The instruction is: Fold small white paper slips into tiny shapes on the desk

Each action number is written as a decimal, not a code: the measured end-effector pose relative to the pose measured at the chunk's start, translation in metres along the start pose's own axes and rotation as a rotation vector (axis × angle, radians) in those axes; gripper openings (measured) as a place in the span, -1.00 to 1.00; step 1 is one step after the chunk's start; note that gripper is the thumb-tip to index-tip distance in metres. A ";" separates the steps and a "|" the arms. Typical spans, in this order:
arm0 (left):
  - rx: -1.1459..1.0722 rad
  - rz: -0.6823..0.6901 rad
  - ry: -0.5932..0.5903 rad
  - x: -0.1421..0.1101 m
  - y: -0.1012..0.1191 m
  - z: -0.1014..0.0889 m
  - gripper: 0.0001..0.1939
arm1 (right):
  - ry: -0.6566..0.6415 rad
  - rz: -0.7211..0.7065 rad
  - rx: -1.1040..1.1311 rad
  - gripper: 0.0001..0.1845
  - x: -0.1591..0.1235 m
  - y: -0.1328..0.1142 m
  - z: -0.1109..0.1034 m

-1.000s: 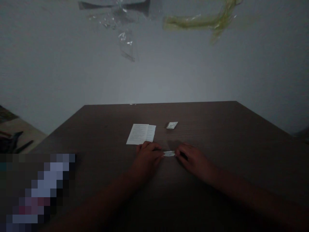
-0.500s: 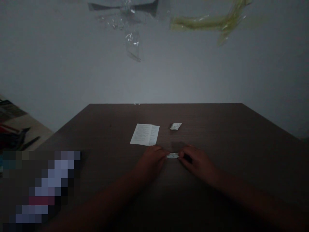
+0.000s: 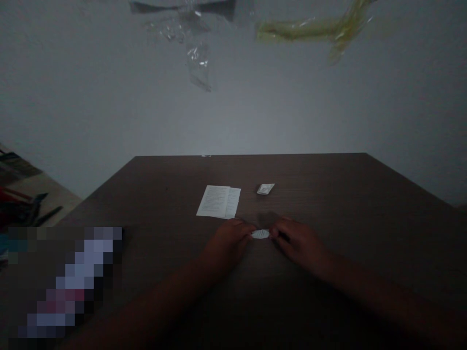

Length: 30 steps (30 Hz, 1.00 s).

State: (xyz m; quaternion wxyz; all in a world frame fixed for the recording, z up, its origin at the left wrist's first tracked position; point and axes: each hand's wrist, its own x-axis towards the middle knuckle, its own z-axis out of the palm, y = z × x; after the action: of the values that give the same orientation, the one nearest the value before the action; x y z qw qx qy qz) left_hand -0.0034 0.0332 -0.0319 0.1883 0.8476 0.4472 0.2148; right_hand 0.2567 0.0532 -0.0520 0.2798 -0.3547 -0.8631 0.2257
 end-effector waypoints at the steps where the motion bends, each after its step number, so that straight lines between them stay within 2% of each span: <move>1: -0.001 0.002 -0.002 0.000 0.000 -0.001 -0.68 | 0.008 -0.008 0.004 -0.74 0.000 0.000 0.000; 5: -0.006 -0.010 0.020 -0.001 -0.003 0.000 -0.63 | 0.023 0.011 0.004 -0.77 0.001 -0.001 0.002; 12: -0.026 -0.047 0.062 -0.005 -0.016 0.009 -0.67 | 0.023 0.105 0.003 -0.86 0.005 -0.001 0.001; 20: -0.041 -0.011 0.029 -0.004 -0.007 0.002 -0.72 | 0.015 0.026 -0.008 -0.88 0.006 0.003 0.002; 30: -0.034 0.020 0.082 -0.005 -0.003 0.000 -0.73 | 0.091 -0.037 0.024 -0.87 0.005 0.002 0.002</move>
State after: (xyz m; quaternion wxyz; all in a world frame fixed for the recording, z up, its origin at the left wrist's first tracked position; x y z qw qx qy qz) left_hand -0.0082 0.0303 -0.0343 0.1819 0.8393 0.4423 0.2587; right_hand 0.2536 0.0579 -0.0533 0.3272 -0.3454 -0.8530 0.2145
